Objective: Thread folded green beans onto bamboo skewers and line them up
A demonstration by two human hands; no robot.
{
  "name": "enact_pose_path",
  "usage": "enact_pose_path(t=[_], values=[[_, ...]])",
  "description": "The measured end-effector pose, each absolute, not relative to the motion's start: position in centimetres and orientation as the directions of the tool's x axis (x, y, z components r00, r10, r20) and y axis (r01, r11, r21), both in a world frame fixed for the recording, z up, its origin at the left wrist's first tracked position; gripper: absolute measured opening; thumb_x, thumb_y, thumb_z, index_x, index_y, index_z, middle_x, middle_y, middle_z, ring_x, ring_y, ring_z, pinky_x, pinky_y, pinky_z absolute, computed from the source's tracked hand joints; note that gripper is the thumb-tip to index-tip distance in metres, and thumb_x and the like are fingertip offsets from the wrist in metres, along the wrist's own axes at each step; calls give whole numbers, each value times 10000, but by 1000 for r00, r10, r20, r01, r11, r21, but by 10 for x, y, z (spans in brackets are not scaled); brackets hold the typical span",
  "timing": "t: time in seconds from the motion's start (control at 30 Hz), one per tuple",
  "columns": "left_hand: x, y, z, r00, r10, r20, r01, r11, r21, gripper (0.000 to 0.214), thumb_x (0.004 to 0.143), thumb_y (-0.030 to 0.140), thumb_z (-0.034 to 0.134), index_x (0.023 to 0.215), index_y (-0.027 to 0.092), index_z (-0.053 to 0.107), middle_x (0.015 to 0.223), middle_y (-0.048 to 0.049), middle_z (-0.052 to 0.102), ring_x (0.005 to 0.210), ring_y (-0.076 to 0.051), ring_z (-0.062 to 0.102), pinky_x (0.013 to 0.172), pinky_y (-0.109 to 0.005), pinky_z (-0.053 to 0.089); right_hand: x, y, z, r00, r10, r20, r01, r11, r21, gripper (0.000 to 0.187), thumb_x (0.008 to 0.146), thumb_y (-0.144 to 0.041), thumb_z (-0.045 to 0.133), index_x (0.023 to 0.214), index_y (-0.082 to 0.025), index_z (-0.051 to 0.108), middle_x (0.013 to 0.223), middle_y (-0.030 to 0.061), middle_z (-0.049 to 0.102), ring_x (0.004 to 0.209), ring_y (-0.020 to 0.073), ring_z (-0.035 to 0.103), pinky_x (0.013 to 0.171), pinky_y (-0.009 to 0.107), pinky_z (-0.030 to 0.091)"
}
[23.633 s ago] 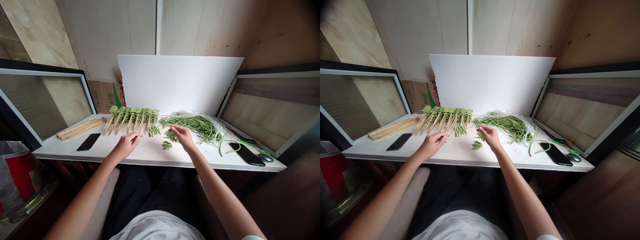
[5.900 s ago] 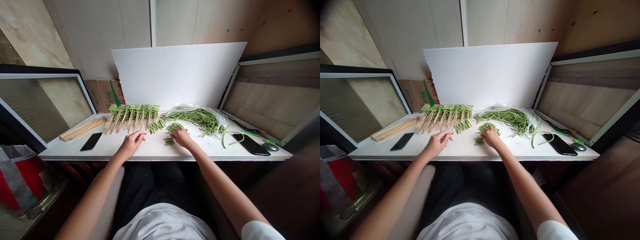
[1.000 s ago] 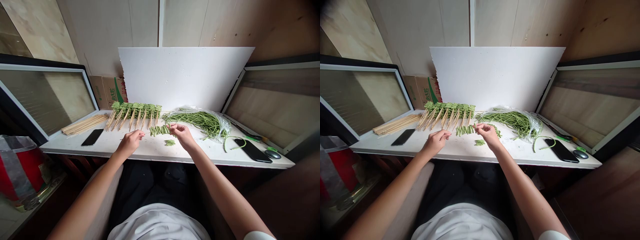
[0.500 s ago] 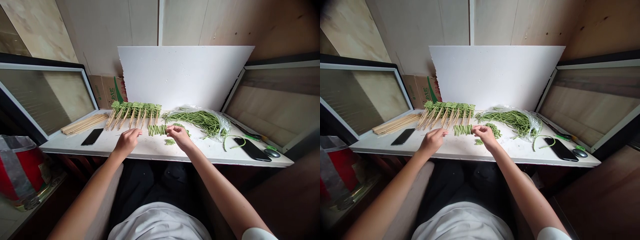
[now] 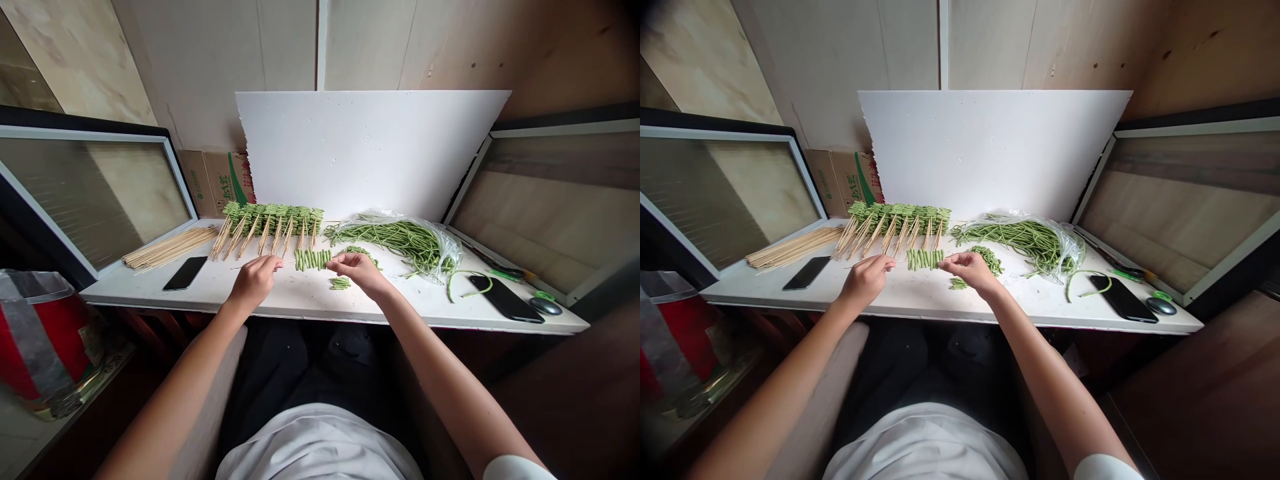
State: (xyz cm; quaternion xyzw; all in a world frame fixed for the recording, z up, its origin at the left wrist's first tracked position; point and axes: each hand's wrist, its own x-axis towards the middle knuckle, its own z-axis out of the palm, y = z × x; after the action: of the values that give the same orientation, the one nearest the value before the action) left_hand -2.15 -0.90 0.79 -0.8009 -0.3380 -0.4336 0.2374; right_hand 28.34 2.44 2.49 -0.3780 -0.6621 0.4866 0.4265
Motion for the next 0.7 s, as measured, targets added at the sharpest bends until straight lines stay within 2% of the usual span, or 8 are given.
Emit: enact_pose_path(t=[0.23, 0.37, 0.47, 0.57, 0.7], values=[[-20, -4, 2, 435, 346, 831, 763, -631, -137, 390, 834, -109, 409, 938, 169, 661, 830, -52, 757, 760, -207, 739, 655, -289, 571, 282, 26, 19, -310, 935, 171, 194, 239, -951, 472, 673, -625, 906, 830, -187, 825, 878, 86, 801, 934, 266, 727, 861, 380, 548], [-23, -2, 0, 430, 368, 824, 775, -619, -128, 393, 832, -105, 413, 943, 171, 670, 839, -56, 763, 769, -208, 742, 662, -290, 573, 281, 24, 22, -303, 930, 210, 225, 284, -932, 443, 719, -634, 880, 844, -212, 838, 944, 96, 817, 1002, 297, 741, 904, 405, 553], [-27, -1, 0, 394, 397, 829, 783, -617, -77, 404, 826, -103, 413, 970, 172, 670, 863, -58, 770, 798, -208, 757, 679, -290, 588, 290, 29, 22, -373, 891, 257, 239, 360, -902, 406, 772, -596, 864, 966, -241, 854, 1085, 98, 815, 1045, 307, 738, 897, 414, 568], [-29, -1, 0, 363, 421, 831, 794, -606, -40, 393, 830, -94, 423, 975, 178, 666, 867, -55, 772, 816, -204, 767, 698, -285, 601, 307, 43, 14, -419, 854, 307, 361, 467, -807, 321, 843, -517, 826, 1040, -265, 857, 1134, 109, 806, 999, 315, 735, 871, 458, 573], [-30, -1, 0, 358, 432, 828, 789, -615, -20, 400, 832, -95, 421, 997, 175, 666, 886, -59, 779, 835, -207, 774, 720, -290, 614, 329, 64, -7, -372, 868, 329, 659, 497, -565, 100, 765, -346, 890, 827, -273, 859, 897, 111, 805, 1014, 371, 683, 912, 532, 532]])
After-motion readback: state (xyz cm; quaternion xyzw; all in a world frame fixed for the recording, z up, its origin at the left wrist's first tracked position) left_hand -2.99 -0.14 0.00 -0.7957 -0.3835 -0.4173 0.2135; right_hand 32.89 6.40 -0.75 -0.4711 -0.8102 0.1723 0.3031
